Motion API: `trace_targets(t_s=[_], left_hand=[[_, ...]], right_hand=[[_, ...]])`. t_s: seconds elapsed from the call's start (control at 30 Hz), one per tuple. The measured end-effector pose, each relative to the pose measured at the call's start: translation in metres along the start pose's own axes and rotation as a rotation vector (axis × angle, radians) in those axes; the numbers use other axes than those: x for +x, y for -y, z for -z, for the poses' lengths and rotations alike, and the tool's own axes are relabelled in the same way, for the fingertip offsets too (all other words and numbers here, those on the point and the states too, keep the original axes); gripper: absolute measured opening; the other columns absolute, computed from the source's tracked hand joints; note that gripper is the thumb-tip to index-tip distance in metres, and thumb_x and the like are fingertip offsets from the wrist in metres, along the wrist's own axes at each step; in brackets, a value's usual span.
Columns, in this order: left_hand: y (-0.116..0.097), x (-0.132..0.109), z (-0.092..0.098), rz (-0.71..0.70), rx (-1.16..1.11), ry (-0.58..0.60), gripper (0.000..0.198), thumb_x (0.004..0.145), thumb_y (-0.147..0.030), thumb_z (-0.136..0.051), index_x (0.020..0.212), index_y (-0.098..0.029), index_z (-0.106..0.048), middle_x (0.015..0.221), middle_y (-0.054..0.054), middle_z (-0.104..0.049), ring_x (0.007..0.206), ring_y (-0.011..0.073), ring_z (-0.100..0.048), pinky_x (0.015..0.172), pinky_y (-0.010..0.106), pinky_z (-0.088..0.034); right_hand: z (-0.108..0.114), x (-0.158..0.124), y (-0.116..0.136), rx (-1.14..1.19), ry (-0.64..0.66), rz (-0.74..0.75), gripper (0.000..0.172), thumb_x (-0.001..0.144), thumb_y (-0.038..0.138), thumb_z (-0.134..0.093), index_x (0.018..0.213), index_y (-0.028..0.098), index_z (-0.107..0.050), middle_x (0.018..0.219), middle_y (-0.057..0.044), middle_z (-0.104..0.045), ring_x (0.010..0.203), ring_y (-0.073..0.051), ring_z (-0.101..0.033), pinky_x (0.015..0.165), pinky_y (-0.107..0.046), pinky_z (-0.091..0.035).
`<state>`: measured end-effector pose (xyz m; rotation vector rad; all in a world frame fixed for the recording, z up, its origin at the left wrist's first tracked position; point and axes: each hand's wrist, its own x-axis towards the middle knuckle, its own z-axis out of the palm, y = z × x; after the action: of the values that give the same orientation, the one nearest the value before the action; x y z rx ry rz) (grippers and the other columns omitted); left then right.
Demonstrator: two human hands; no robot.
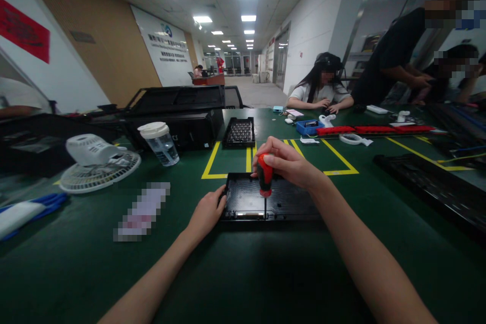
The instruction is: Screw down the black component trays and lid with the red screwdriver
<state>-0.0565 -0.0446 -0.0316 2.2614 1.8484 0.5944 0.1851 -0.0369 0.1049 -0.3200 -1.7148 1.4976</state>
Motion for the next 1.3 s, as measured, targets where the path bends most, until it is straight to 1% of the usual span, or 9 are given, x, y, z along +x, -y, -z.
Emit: trace_targets(t_s=[0.13,0.3,0.63,0.87,1.07,1.2,1.3], left_hand=[[0.001,0.001,0.000,-0.006,-0.009,0.000,0.043,0.090,-0.032,-0.032,0.128,-0.017,-0.044,0.109,0.011,-0.061,0.098,0.0212,-0.058,0.085,0.033,-0.044],[0.001,0.001,0.000,-0.003,-0.010,0.004,0.043,0.090,-0.032,-0.032,0.128,-0.017,-0.044,0.108,0.011,-0.062,0.098,0.0215,-0.058,0.085,0.033,-0.044],[0.001,0.001,-0.001,0.005,0.002,0.007,0.043,0.090,-0.033,-0.032,0.129,-0.017,-0.043,0.104,0.011,-0.063,0.094,0.0214,-0.059,0.084,0.033,-0.044],[-0.002,0.000,0.001,0.004,-0.009,0.008,0.042,0.090,-0.031,-0.033,0.128,-0.017,-0.043,0.109,0.010,-0.061,0.098,0.0213,-0.058,0.087,0.034,-0.042],[-0.003,0.000,0.002,0.012,0.011,0.011,0.042,0.089,-0.032,-0.033,0.127,-0.017,-0.045,0.107,0.010,-0.062,0.096,0.0215,-0.059,0.086,0.033,-0.043],[-0.001,0.000,0.000,0.006,0.018,0.002,0.043,0.090,-0.033,-0.032,0.127,-0.017,-0.044,0.106,0.010,-0.062,0.096,0.0212,-0.059,0.086,0.033,-0.043],[0.000,0.000,-0.002,0.004,0.017,-0.004,0.043,0.090,-0.035,-0.031,0.128,-0.019,-0.043,0.105,0.010,-0.062,0.094,0.0211,-0.060,0.085,0.033,-0.044]], right_hand=[[-0.001,0.000,0.002,-0.101,-0.020,0.036,0.014,0.082,0.026,-0.055,0.085,0.015,-0.047,0.083,-0.003,-0.056,0.072,-0.012,-0.057,0.070,-0.030,-0.048],[-0.001,0.000,0.008,-0.220,-0.048,0.042,0.016,0.081,0.027,-0.055,0.081,0.016,-0.045,0.080,-0.002,-0.054,0.072,-0.011,-0.054,0.067,-0.026,-0.045],[-0.002,-0.001,0.014,-0.372,-0.101,0.074,0.016,0.080,0.026,-0.056,0.076,0.016,-0.045,0.075,0.000,-0.050,0.068,-0.010,-0.050,0.061,-0.023,-0.041],[-0.005,-0.002,0.017,-0.491,-0.153,0.081,0.019,0.079,0.026,-0.057,0.071,0.016,-0.043,0.071,0.002,-0.047,0.062,-0.008,-0.045,0.056,-0.021,-0.037],[-0.008,-0.003,0.018,-0.600,-0.213,0.099,0.020,0.078,0.025,-0.056,0.069,0.017,-0.041,0.070,0.002,-0.044,0.059,-0.007,-0.040,0.050,-0.019,-0.033],[-0.010,-0.004,0.020,-0.686,-0.243,0.091,0.020,0.078,0.024,-0.055,0.068,0.017,-0.040,0.070,0.002,-0.043,0.058,-0.007,-0.039,0.048,-0.018,-0.034],[-0.012,-0.005,0.021,-0.777,-0.266,0.096,0.020,0.078,0.024,-0.054,0.067,0.017,-0.038,0.068,0.002,-0.043,0.059,-0.007,-0.041,0.050,-0.019,-0.036]])
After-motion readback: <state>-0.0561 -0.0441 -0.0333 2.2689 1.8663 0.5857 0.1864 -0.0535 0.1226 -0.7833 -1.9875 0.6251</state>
